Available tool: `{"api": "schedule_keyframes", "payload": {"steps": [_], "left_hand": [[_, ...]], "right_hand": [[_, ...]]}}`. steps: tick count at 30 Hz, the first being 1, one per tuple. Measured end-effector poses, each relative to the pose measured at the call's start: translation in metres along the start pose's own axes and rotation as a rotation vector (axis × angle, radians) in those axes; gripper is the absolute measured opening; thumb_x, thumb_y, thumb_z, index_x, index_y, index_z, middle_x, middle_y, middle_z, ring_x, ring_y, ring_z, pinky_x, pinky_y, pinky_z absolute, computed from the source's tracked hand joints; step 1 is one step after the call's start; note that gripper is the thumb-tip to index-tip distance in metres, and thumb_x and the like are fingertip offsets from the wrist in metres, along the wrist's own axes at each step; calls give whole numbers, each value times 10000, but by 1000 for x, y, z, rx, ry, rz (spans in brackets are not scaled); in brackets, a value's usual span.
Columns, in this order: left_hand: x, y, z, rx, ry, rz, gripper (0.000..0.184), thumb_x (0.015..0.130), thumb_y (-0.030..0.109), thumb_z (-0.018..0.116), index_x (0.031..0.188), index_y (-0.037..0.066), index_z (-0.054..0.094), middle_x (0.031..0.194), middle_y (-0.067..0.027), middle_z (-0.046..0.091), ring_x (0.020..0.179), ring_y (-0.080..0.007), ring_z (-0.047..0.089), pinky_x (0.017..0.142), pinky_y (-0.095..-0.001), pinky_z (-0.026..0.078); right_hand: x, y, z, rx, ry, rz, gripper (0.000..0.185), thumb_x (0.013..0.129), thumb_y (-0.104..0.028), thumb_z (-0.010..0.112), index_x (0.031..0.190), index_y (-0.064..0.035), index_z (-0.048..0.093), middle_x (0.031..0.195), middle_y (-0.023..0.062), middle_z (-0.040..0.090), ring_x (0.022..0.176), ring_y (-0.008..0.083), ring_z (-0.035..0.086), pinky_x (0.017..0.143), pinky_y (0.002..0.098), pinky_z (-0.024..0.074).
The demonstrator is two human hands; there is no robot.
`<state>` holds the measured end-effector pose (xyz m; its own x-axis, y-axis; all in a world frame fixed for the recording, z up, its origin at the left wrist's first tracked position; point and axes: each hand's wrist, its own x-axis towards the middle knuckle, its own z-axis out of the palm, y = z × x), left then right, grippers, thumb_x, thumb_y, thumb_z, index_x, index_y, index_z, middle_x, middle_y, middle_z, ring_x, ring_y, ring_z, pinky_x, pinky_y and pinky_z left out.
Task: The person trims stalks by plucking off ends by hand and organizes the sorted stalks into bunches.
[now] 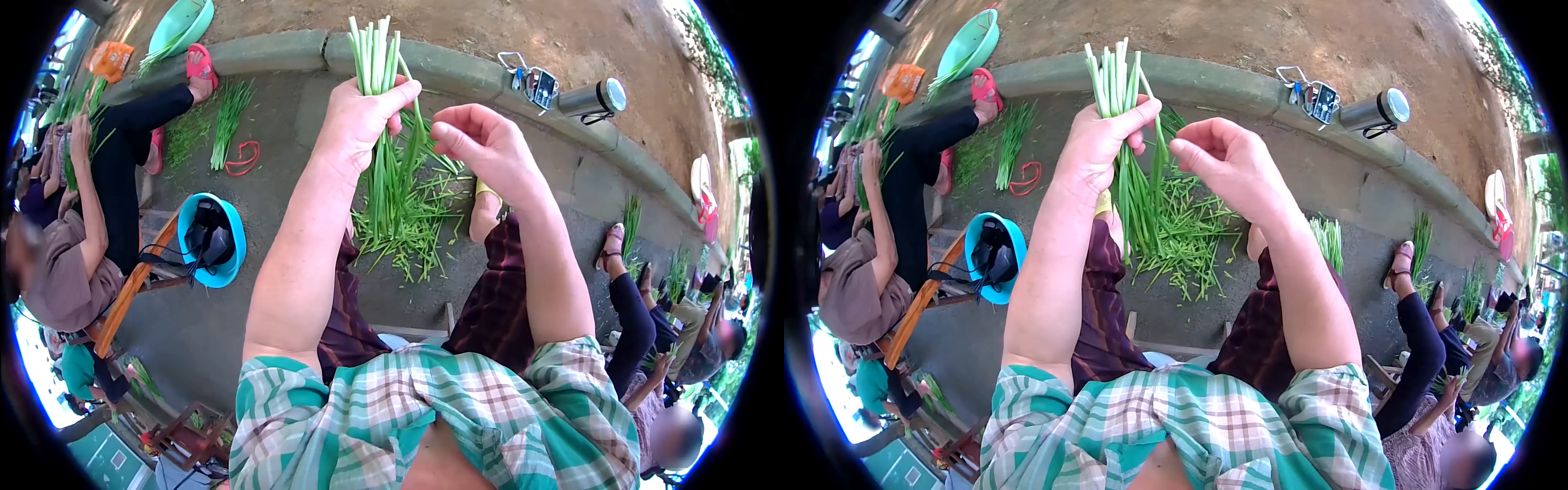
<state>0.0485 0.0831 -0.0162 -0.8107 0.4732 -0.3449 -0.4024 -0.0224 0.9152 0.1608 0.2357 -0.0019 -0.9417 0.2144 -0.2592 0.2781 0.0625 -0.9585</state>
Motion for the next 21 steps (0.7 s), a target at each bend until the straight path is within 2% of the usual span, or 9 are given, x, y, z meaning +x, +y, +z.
{"api": "schedule_keyframes", "payload": {"steps": [8, 16, 19, 21], "left_hand": [[0, -1, 9, 11, 73, 2, 264, 786, 169, 793, 956, 14, 664, 766, -27, 637, 576, -79, 527, 528, -244, 425], [-2, -2, 11, 81, -16, -18, 239, 806, 201, 779, 940, 37, 668, 777, -18, 636, 579, -71, 530, 521, -228, 421], [-4, -2, 16, 166, -53, -30, 198, 806, 194, 768, 901, 51, 668, 739, -7, 622, 553, -67, 515, 506, -227, 420], [-5, -1, 17, 194, -45, -24, 166, 803, 179, 758, 867, 58, 666, 709, -3, 612, 530, -65, 503, 495, -230, 424]], "right_hand": [[1, 11, 10, -3, 1, 8, 283, 881, -161, 707, 1057, 49, 637, 885, 70, 691, 801, 105, 652, 697, 236, 528], [1, 12, 6, 21, 69, 25, 217, 903, -164, 658, 988, 35, 670, 808, 62, 700, 729, 99, 663, 653, 234, 521], [3, 15, 6, -48, 133, 9, 222, 893, -176, 653, 970, 31, 671, 775, 67, 696, 715, 100, 661, 637, 256, 516], [6, 19, 7, -150, 190, -99, 220, 870, -184, 658, 938, 25, 662, 749, 88, 688, 689, 138, 664, 629, 290, 510]]}}
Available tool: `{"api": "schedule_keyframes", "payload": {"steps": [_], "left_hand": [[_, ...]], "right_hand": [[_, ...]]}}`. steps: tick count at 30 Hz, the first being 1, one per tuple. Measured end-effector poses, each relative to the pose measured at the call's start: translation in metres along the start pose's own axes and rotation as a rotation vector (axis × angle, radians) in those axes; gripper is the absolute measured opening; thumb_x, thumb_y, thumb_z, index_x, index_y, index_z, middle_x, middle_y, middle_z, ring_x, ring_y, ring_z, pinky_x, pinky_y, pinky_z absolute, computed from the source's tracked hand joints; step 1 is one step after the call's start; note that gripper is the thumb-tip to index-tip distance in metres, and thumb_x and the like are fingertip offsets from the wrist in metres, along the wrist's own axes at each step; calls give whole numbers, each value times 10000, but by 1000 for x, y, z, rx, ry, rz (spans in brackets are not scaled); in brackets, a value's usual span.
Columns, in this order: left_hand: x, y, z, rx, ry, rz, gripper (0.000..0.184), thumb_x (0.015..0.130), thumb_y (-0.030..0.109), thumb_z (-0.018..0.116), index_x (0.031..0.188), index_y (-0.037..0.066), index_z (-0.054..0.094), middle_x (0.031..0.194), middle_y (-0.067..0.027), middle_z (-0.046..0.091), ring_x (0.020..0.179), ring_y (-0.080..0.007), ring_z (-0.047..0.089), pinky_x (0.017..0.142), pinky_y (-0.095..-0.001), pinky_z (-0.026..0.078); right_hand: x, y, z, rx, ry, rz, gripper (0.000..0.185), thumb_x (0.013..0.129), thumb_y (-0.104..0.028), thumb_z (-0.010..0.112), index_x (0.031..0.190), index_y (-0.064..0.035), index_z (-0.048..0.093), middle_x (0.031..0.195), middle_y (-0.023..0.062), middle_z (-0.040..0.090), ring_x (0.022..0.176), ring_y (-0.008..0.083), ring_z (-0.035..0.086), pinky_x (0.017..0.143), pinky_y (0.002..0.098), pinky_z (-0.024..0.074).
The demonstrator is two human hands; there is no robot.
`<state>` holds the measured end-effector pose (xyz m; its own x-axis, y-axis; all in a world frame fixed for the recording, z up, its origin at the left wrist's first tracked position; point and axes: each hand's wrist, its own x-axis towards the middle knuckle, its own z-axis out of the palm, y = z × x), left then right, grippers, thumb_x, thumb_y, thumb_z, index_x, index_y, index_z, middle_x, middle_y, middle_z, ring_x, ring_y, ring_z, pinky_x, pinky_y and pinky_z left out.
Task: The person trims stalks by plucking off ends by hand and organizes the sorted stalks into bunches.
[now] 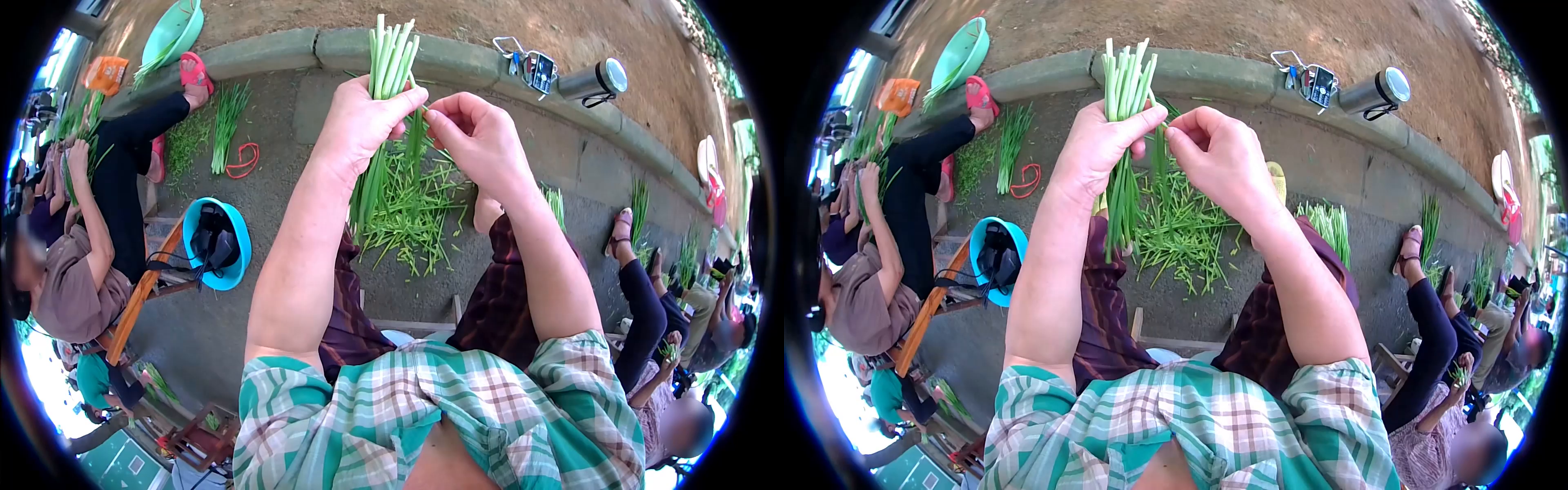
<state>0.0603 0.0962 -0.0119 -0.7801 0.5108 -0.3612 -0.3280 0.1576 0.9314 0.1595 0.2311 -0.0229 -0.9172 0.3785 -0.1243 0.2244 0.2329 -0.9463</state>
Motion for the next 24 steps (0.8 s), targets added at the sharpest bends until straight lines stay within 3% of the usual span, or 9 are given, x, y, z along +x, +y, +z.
{"api": "schedule_keyframes", "payload": {"steps": [6, 12, 22, 24], "left_hand": [[-5, 5, 2, 223, 45, 23, 212, 805, 218, 768, 902, 52, 678, 731, 18, 607, 577, -54, 501, 522, -217, 399], [-2, 1, 1, 227, 83, 67, 215, 803, 221, 766, 897, 49, 677, 734, 18, 614, 596, -55, 510, 543, -220, 420], [-5, 1, -2, 225, 49, 90, 199, 816, 208, 761, 906, 49, 682, 739, 21, 620, 607, -54, 513, 559, -219, 424], [-8, 5, 0, 222, 54, 91, 190, 819, 203, 760, 902, 50, 683, 735, 22, 619, 607, -53, 512, 560, -219, 423]], "right_hand": [[-1, -10, 0, -259, 58, -110, 210, 846, -188, 663, 897, 15, 646, 763, 124, 688, 691, 220, 675, 646, 338, 522], [2, -8, 5, -205, 44, -120, 210, 858, -197, 661, 904, 9, 653, 761, 133, 686, 725, 241, 689, 688, 346, 537], [9, -7, 0, -290, -2, -206, 213, 857, -208, 671, 887, 2, 653, 754, 150, 674, 696, 267, 672, 655, 381, 515], [9, -7, -1, -234, -24, -200, 204, 862, -197, 668, 888, 5, 650, 732, 128, 668, 666, 219, 656, 643, 347, 510]]}}
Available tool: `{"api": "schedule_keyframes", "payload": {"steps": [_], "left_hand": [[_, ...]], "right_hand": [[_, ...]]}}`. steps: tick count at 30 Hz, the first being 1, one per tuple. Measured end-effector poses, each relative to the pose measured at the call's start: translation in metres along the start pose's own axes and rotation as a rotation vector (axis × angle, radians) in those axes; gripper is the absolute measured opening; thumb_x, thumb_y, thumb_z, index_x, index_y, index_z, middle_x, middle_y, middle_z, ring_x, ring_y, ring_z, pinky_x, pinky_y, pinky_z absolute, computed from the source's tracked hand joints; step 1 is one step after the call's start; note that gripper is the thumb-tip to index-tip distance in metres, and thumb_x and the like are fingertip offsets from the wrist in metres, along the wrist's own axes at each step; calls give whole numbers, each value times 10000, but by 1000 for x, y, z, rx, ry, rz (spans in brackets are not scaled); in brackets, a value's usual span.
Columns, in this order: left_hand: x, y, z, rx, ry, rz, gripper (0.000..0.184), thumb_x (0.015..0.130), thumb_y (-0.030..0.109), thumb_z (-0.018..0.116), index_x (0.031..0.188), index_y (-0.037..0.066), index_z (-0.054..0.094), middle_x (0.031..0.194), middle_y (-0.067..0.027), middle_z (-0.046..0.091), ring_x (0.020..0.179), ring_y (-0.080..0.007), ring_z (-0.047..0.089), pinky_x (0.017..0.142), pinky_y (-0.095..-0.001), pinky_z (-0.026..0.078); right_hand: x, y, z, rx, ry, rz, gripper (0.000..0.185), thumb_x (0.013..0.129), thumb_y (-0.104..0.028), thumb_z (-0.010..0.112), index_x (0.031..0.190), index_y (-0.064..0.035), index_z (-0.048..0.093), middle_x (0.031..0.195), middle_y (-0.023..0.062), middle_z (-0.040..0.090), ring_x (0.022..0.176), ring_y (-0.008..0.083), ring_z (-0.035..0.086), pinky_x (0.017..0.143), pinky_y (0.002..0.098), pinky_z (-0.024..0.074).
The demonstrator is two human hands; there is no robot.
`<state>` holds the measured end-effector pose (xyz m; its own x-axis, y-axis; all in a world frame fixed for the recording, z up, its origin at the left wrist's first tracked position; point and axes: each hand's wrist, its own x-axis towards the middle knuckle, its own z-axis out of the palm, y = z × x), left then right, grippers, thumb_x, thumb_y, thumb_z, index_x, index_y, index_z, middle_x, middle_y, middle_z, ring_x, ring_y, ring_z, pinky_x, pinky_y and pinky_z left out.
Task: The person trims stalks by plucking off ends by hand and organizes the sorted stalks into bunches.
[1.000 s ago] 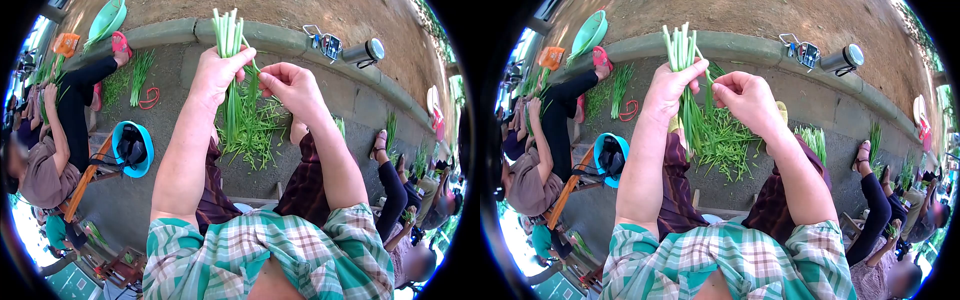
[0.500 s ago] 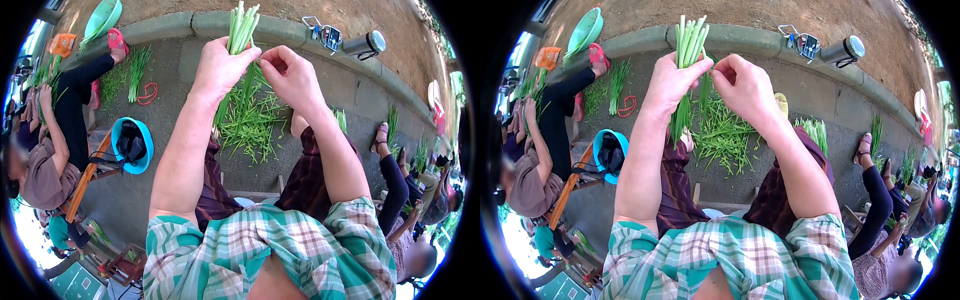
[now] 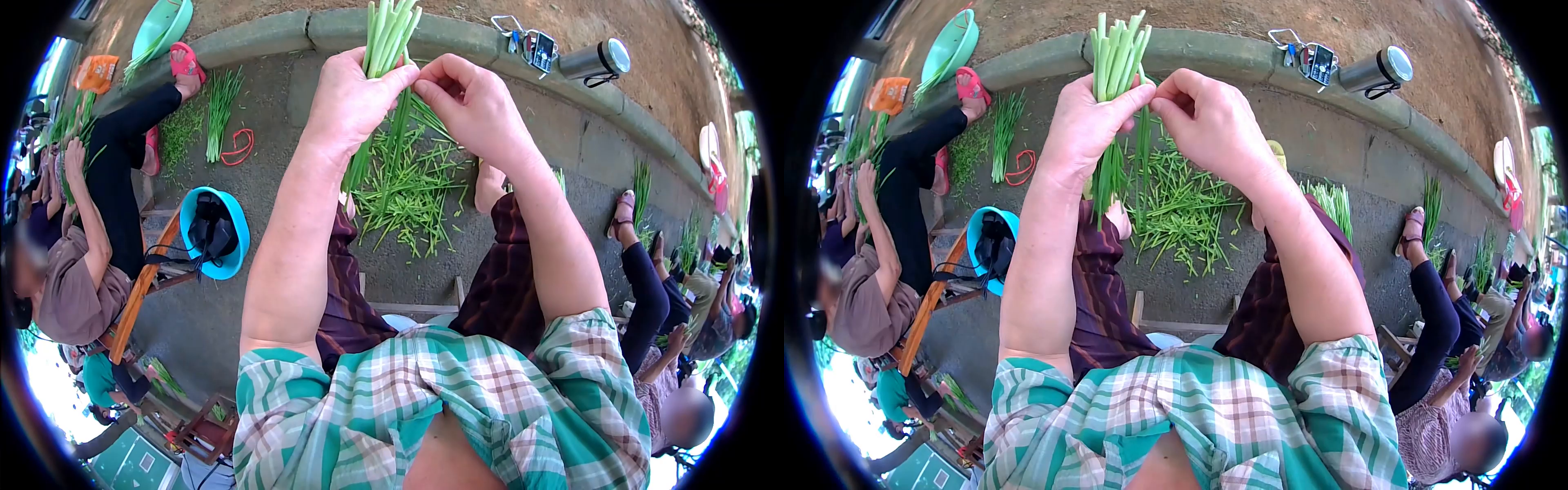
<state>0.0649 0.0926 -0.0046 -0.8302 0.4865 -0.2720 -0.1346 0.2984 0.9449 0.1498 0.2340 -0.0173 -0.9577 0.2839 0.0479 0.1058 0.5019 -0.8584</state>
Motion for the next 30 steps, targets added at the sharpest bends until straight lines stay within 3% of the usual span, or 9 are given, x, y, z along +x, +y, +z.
{"api": "schedule_keyframes", "payload": {"steps": [7, 9, 15, 19, 20, 21, 23, 26, 30], "left_hand": [[2, -1, 4, -73, 104, 79, 154, 832, 157, 729, 880, 16, 688, 695, -7, 631, 606, -73, 557, 548, -254, 451], [3, -1, 6, -73, 129, 85, 157, 833, 161, 728, 876, 15, 689, 697, -6, 632, 612, -76, 562, 556, -257, 456], [21, -15, -3, 19, 415, 344, 139, 852, 163, 713, 861, 25, 697, 753, -48, 697, 580, -90, 582, 533, -258, 456], [28, -8, -39, -388, 550, 317, 131, 843, 73, 720, 930, 11, 644, 798, -109, 699, 523, -82, 557, 452, -209, 429], [30, -9, -50, -468, 578, 294, 177, 829, 62, 735, 948, -1, 620, 826, -132, 701, 523, -95, 567, 461, -218, 450], [31, -10, -60, -528, 581, 292, 177, 826, 60, 740, 942, 17, 614, 846, -132, 703, 524, -95, 562, 480, -230, 464], [32, -13, -81, -715, 583, 155, 183, 836, 73, 738, 959, 38, 607, 882, -127, 704, 548, -92, 556, 513, -249, 484], [34, -24, -106, -835, 559, 112, 201, 859, 110, 727, 1008, 59, 601, 924, -108, 696, 595, -82, 535, 563, -264, 496], [33, -30, -126, -940, 507, 81, 218, 868, 141, 721, 1028, 54, 600, 948, -79, 672, 595, -83, 515, 592, -267, 494]], "right_hand": [[9, 4, -3, 187, -27, 23, 205, 877, -184, 664, 905, 19, 648, 700, 40, 626, 649, 83, 565, 611, 266, 479], [11, 5, -4, 198, -93, 71, 198, 919, -191, 655, 972, 0, 643, 775, -28, 606, 703, 41, 545, 648, 209, 466], [1, -7, -10, 346, -225, 107, 191, 927, -192, 650, 953, -3, 636, 780, -23, 603, 708, 44, 545, 649, 207, 469], [-24, 3, -1, 269, -410, 129, 169, 881, -156, 648, 898, 11, 666, 699, 61, 647, 650, 125, 596, 600, 308, 481], [-30, 3, 1, 168, -424, 131, 146, 846, -154, 636, 849, -13, 675, 701, 120, 661, 681, 234, 656, 643, 384, 507], [-33, 9, 4, 173, -417, 129, 146, 846, -154, 636, 849, -13, 675, 701, 120, 661, 681, 234, 656, 643, 384, 507], [-37, 21, 9, -306, -711, -49, 180, 871, -184, 634, 959, -38, 693, 821, 119, 703, 780, 246, 683, 721, 385, 528], [-37, 7, 5, -434, -852, 66, 173, 838, -196, 637, 937, -73, 707, 848, 130, 698, 825, 315, 669, 755, 423, 521], [-36, 16, -3, -353, -677, 64, 176, 821, -232, 667, 915, -88, 706, 838, 120, 704, 824, 299, 679, 744, 407, 527]]}}
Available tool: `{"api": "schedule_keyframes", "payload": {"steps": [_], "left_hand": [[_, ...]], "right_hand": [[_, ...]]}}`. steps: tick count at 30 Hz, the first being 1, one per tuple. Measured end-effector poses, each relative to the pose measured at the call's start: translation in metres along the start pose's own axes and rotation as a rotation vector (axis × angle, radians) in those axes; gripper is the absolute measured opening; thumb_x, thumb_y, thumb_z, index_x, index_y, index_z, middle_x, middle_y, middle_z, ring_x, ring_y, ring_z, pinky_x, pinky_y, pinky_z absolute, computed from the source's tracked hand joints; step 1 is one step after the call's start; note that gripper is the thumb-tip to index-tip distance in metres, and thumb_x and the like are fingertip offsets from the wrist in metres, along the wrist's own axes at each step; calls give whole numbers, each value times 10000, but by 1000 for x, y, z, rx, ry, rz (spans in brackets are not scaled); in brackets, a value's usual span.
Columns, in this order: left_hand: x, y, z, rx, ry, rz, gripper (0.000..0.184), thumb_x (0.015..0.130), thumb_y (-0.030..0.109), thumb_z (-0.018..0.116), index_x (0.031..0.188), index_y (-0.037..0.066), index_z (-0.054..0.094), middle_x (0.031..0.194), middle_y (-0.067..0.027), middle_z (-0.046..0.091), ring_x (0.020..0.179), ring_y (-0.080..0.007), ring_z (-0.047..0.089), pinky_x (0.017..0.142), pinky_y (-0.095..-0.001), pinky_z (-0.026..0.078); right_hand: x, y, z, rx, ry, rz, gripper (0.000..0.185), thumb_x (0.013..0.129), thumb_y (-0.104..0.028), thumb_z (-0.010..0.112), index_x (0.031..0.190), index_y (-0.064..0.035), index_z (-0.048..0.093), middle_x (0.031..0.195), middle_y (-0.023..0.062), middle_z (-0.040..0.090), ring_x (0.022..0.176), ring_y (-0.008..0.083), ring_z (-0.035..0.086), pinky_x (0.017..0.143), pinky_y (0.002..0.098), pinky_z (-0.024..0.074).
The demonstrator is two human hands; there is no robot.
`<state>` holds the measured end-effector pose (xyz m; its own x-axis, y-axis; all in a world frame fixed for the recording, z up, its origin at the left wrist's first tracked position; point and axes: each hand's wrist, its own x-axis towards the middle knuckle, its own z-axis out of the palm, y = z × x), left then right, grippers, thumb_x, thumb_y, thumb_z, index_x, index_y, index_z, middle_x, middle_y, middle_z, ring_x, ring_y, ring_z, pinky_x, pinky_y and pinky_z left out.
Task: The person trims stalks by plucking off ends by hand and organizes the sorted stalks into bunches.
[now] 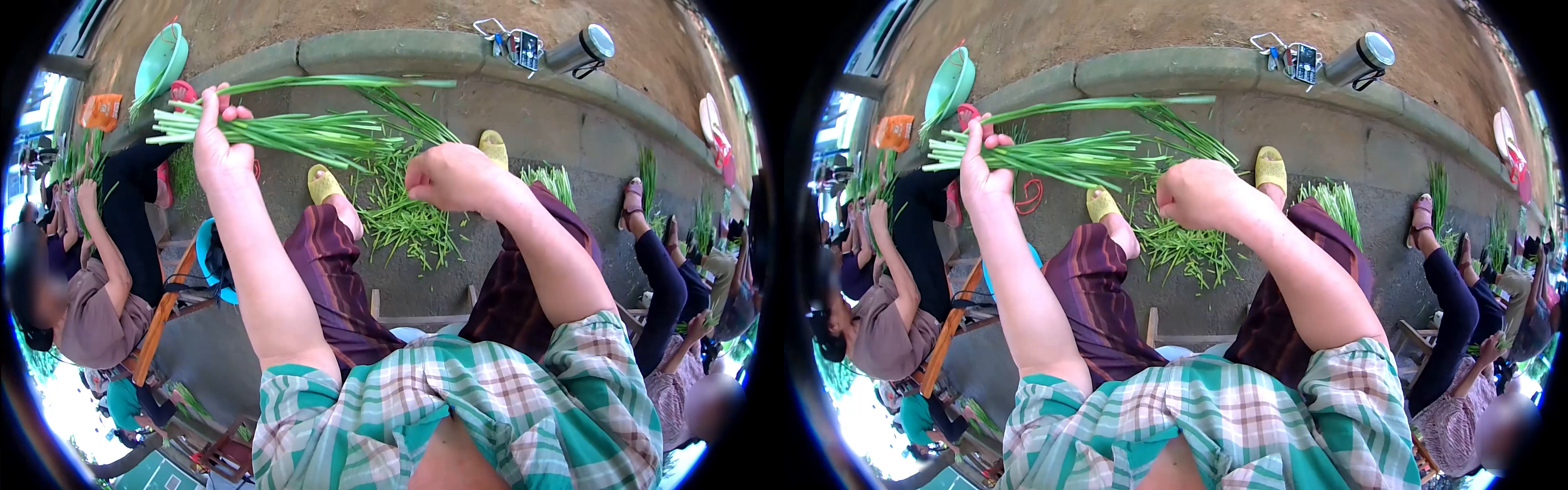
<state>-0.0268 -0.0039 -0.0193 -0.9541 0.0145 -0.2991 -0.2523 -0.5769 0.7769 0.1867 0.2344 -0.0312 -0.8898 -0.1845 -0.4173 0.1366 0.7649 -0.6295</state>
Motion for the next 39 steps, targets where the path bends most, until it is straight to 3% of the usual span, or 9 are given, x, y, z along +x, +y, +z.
{"api": "schedule_keyframes", "payload": {"steps": [8, 13, 17, 20, 26, 29, 32, 35, 39], "left_hand": [[-5, 10, -1, -103, 37, -61, 222, 886, 135, 696, 1065, 64, 586, 936, -65, 669, 589, -92, 504, 603, -290, 481], [-4, 11, -3, -129, 24, -80, 226, 878, 126, 704, 1062, 66, 589, 944, -69, 675, 598, -93, 513, 604, -287, 480], [-8, 9, 0, -187, -1, -125, 208, 879, 107, 699, 1055, 70, 592, 952, -70, 678, 606, -93, 524, 606, -287, 482], [-9, 9, 0, -208, -26, -158, 191, 884, 112, 693, 1046, 68, 602, 945, -63, 675, 605, -93, 519, 610, -288, 483], [-12, 7, 2, -215, -83, -218, 185, 888, 137, 691, 1042, 66, 616, 932, -46, 668, 608, -87, 505, 628, -285, 485], [-10, 6, 1, -211, -88, -217, 189, 887, 138, 693, 1042, 65, 614, 935, -45, 669, 608, -84, 505, 631, -284, 486], [-12, 7, 1, -205, -78, -196, 189, 888, 139, 693, 1041, 62, 614, 926, -42, 669, 603, -84, 503, 632, -284, 486], [-14, 8, 3, -206, -40, -189, 190, 888, 140, 693, 1041, 62, 612, 917, -42, 670, 598, -84, 502, 633, -286, 485], [-12, 9, 0, -202, -48, -187, 201, 889, 142, 692, 1054, 62, 611, 907, -40, 670, 597, -85, 503, 632, -292, 487]], "right_hand": [[-6, 30, -27, 45, 399, 182, 257, 872, -259, 626, 1013, -57, 700, 880, 141, 710, 844, 308, 686, 778, 378, 539], [-4, 35, -37, 125, 440, 209, 283, 897, -243, 600, 1095, -60, 687, 894, 156, 708, 864, 297, 686, 796, 362, 531], [7, 34, -22, 194, 346, 153, 328, 929, -235, 558, 1189, -54, 641, 1044, 175, 691, 994, 310, 657, 890, 377, 502], [12, 34, -10, 170, 508, 107, 485, 939, -237, 548, 1373, -36, 464, 1283, 207, 574, 1176, 341, 565, 990, 391, 450], [26, 33, -8, 129, 853, -15, 434, 876, -243, 642, 1268, -69, 572, 1252, 198, 586, 1144, 359, 579, 990, 415, 451], [20, 22, -28, 305, 623, 110, 345, 850, -263, 675, 1158, -108, 659, 1171, 172, 632, 1071, 314, 618, 938, 397, 480], [24, 24, -23, 405, 574, 79, 258, 840, -260, 682, 1043, -104, 710, 1060, 154, 670, 1001, 279, 641, 886, 389, 499], [25, 18, -19, 342, 543, 84, 239, 857, -237, 691, 1050, -98, 710, 1067, 59, 688, 1015, 197, 630, 915, 358, 477], [23, 13, -23, 316, 529, 110, 237, 854, -231, 694, 1036, -80, 709, 975, 72, 703, 933, 175, 651, 877, 336, 494]]}}
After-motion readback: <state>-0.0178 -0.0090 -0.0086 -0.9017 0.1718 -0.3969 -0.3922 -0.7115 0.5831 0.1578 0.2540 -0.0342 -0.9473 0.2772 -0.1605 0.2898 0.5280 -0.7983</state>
